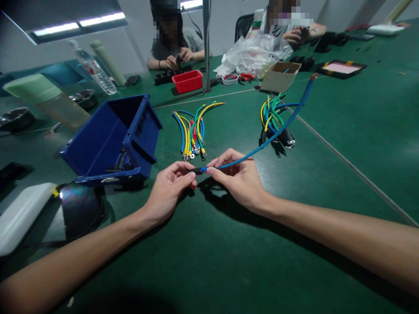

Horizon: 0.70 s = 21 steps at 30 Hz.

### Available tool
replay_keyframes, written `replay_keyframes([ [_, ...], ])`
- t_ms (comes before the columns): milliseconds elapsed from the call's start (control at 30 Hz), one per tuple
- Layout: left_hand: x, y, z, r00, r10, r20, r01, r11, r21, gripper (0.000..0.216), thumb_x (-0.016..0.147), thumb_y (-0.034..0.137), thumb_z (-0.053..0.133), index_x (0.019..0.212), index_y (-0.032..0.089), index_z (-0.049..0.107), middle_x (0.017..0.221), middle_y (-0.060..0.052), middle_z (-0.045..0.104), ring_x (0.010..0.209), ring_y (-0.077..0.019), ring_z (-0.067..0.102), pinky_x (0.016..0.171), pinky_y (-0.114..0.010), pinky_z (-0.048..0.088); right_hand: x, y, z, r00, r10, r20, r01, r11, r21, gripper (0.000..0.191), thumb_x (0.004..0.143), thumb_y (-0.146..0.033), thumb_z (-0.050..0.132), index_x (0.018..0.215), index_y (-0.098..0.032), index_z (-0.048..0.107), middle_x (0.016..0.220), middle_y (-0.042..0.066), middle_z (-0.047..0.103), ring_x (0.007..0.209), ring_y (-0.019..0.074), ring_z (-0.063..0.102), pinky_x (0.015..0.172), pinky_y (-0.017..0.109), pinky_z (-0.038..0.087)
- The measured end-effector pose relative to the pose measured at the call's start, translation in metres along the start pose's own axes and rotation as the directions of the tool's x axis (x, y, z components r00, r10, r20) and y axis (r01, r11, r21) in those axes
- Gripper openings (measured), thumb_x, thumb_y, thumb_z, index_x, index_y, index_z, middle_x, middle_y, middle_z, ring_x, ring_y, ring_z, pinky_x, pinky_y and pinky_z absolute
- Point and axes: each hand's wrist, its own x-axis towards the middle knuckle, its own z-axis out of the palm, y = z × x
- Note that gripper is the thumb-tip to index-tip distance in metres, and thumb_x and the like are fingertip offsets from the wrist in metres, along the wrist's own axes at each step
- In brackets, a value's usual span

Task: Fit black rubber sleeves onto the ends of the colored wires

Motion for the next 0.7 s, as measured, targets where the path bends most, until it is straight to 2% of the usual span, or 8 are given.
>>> replay_keyframes([
  [267,-0.0002,0.0001,-0.0006,0.999,-0.019,-0.035,0.020,1.000,0.022,0.024,0.076,0.028,0.075,0.092,0.015,0.062,0.070,0.003,0.063,0.059,-0.0075,0.060,0.057,-0.019,0.044,0.0005,0.0012,-0.0024,1.000,0.012,0.015,-0.012,1.000,-0.008,0.024,0.072,-0.027,0.081,0.072,-0.020,0.058,0.081,0.003,0.073,0.072,0.0150,0.069,0.065,0.028,0.055],
  [467,0.0004,0.0021,-0.0001,0.998,-0.053,-0.016,0.054,0.997,0.047,0.025,0.075,0.030,0.076,0.090,0.014,0.064,0.067,0.002,0.063,0.056,-0.0071,0.059,0.053,-0.018,0.043,0.0003,0.0033,-0.0022,0.998,0.015,0.059,-0.015,1.000,-0.008,0.025,0.071,-0.030,0.081,0.072,-0.019,0.058,0.080,0.004,0.073,0.071,0.0158,0.070,0.065,0.029,0.057],
  [700,-0.0022,0.0032,0.0004,0.999,-0.017,-0.031,0.019,0.998,0.056,0.025,0.073,0.029,0.078,0.089,0.015,0.066,0.068,0.002,0.064,0.057,-0.0076,0.060,0.056,-0.019,0.046,0.0001,0.0021,-0.0015,0.998,0.018,0.056,-0.017,1.000,-0.007,0.029,0.068,-0.034,0.083,0.070,-0.020,0.058,0.080,0.004,0.074,0.071,0.0167,0.070,0.065,0.030,0.057],
])
